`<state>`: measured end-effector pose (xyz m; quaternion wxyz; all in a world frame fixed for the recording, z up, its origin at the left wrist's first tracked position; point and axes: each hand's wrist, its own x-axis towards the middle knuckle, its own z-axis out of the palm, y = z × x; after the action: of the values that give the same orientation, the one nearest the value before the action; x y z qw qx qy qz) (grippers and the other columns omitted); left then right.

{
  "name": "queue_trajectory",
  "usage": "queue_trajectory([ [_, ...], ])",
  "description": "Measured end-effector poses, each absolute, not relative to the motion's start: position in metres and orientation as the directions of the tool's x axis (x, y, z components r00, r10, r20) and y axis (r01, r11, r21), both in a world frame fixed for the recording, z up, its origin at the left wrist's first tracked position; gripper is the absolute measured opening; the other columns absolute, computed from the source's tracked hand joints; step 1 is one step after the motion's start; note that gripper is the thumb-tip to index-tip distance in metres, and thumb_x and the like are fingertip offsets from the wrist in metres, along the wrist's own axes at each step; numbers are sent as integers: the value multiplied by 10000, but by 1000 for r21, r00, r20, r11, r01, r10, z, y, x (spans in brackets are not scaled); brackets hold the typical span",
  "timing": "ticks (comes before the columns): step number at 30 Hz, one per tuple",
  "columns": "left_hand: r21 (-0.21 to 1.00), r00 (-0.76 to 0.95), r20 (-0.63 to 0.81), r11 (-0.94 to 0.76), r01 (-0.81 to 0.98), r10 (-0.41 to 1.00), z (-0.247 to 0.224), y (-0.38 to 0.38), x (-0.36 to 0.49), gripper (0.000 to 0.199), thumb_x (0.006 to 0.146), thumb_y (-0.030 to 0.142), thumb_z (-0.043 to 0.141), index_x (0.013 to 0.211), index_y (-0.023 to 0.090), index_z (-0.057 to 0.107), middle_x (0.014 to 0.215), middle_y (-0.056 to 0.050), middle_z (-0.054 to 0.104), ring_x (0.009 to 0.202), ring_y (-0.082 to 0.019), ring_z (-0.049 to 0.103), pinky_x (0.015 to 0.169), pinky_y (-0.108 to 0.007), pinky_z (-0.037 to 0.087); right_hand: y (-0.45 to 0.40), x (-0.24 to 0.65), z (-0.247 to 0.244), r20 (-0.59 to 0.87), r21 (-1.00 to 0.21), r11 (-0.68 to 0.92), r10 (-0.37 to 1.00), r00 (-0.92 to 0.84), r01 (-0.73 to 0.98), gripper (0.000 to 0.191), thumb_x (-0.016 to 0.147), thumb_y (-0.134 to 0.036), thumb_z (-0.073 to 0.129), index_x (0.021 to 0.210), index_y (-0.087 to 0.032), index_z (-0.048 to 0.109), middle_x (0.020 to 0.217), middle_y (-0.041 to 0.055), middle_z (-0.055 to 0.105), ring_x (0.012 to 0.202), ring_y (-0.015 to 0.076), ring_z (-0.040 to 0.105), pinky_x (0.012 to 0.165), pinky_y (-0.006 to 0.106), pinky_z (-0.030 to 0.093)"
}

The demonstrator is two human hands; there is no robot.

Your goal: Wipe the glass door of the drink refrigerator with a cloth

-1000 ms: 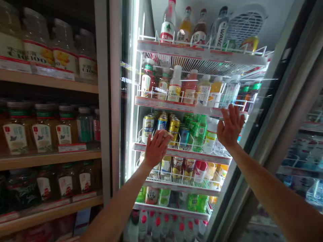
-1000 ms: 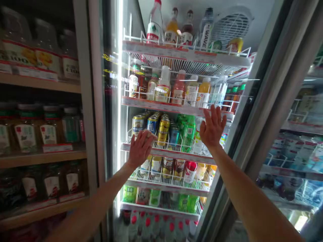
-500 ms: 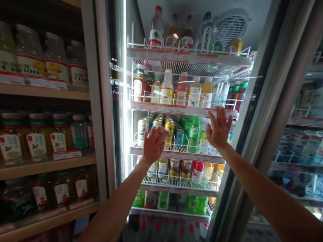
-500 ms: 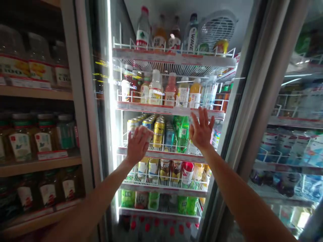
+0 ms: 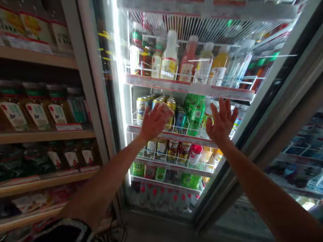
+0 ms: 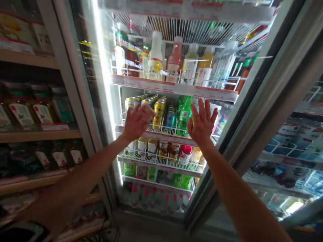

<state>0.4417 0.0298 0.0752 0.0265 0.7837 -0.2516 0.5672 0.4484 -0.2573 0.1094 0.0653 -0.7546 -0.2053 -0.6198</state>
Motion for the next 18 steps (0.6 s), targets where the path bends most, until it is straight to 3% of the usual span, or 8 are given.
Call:
queue_trajectory([
  [3,178,237,964,-958,-226,123,92,99,446,529,928,343,329,1397,100,308,1529,-113,201,1425,-260,77,1148,-516,48,-258,446,108,958,136,-894,228,172,427,504,892,-339,360,1380,-220,404,1496,78,312,1406,333,174,1096,620,78],
  [5,312,233,933,-938,-152,273,93,118,445,552,946,351,273,1418,70,226,1534,-110,174,1426,-250,62,1144,-521,67,-258,443,108,959,139,-883,233,161,448,500,911,-354,340,1385,-203,397,1511,79,282,1405,339,170,1100,616,59],
  [8,195,310,940,-969,-150,141,77,91,438,504,939,334,277,1407,150,309,1535,-66,198,1432,-184,41,1174,-415,53,-260,439,107,955,177,-886,260,142,428,509,926,-360,346,1409,-201,353,1524,76,245,1402,337,179,1099,599,87],
  [11,-35,473,865,-961,-273,-166,50,38,429,494,901,354,347,1372,206,385,1517,-31,258,1431,-189,48,1181,-439,43,-263,438,106,946,234,-886,303,118,401,514,932,-352,350,1418,-183,336,1520,94,249,1400,345,189,1082,607,132],
  [13,-80,525,810,-937,-341,-261,35,20,425,477,898,355,343,1358,240,401,1510,0,275,1429,-191,57,1176,-464,40,-264,438,106,944,247,-880,313,103,406,512,937,-358,335,1417,-180,336,1519,91,250,1398,352,192,1077,615,140],
  [15,-21,542,813,-942,-335,-211,26,24,424,479,898,354,338,1359,238,398,1509,-3,278,1428,-200,55,1170,-487,37,-265,438,106,946,241,-874,308,97,422,505,939,-373,323,1414,-204,344,1523,64,242,1396,356,195,1081,613,135],
  [16,55,533,838,-953,-297,-117,25,31,425,492,897,350,332,1369,219,384,1513,-21,267,1428,-207,47,1168,-497,37,-265,438,105,948,234,-872,303,98,429,503,937,-382,322,1413,-222,346,1526,45,235,1396,355,195,1087,605,130],
  [18,303,449,871,-937,-175,198,24,44,430,532,906,328,289,1408,154,308,1532,-79,203,1430,-215,14,1166,-510,47,-264,439,105,951,224,-872,293,97,435,498,933,-391,321,1416,-271,337,1532,-6,209,1395,349,203,1103,584,124],
])
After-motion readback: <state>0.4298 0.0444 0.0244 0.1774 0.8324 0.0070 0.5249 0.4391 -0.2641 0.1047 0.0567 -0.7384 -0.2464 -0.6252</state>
